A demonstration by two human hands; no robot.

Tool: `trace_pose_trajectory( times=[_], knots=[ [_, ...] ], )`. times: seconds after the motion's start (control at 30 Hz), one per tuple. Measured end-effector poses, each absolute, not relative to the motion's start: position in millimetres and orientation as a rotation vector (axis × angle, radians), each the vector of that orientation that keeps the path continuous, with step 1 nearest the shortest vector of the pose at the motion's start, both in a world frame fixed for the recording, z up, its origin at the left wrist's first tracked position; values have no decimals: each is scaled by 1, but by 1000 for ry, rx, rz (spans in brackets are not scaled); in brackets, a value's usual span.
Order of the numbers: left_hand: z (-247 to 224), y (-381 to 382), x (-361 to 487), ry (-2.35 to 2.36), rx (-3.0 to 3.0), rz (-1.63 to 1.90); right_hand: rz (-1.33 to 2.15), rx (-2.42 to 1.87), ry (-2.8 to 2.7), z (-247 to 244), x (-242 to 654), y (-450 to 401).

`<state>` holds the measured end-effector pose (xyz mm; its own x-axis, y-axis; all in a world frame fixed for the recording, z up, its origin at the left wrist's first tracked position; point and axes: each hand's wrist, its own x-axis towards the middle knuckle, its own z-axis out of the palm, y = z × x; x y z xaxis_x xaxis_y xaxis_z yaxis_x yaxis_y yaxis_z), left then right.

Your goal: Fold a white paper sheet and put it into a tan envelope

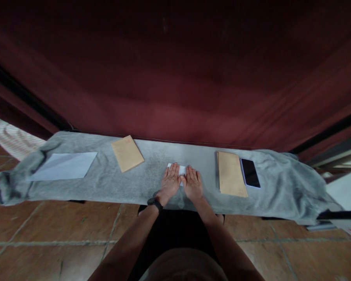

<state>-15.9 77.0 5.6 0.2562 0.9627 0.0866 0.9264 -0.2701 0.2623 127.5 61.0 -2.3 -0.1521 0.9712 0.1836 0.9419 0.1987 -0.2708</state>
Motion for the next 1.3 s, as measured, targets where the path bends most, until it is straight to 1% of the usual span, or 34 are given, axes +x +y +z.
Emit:
trace_pose_trajectory(
  times=[0.43, 0.57, 0.63, 0.73, 0.83, 0.97, 1.3],
  knots=[
    [7, 72, -49, 2061, 2168, 412, 32, -1820, -2085, -12, 150, 52],
    [13, 68, -37, 2149, 2084, 489, 48, -1843, -2084, -12, 151, 50],
    [15, 63, -21, 2060, 2124, 529, 58, -1860, -2089, -11, 151, 50],
    [15, 57, 7, 1747, 2279, 483, 73, -1870, -2120, -9, 152, 50],
    [11, 56, 27, 1611, 2319, 430, 95, -1856, -2162, -7, 153, 48],
    [7, 63, 27, 1668, 2310, 380, 95, -1863, -2162, -5, 152, 48],
    [1, 68, -15, 1963, 2392, 278, -25, -1834, -2103, -14, 150, 51]
  ],
)
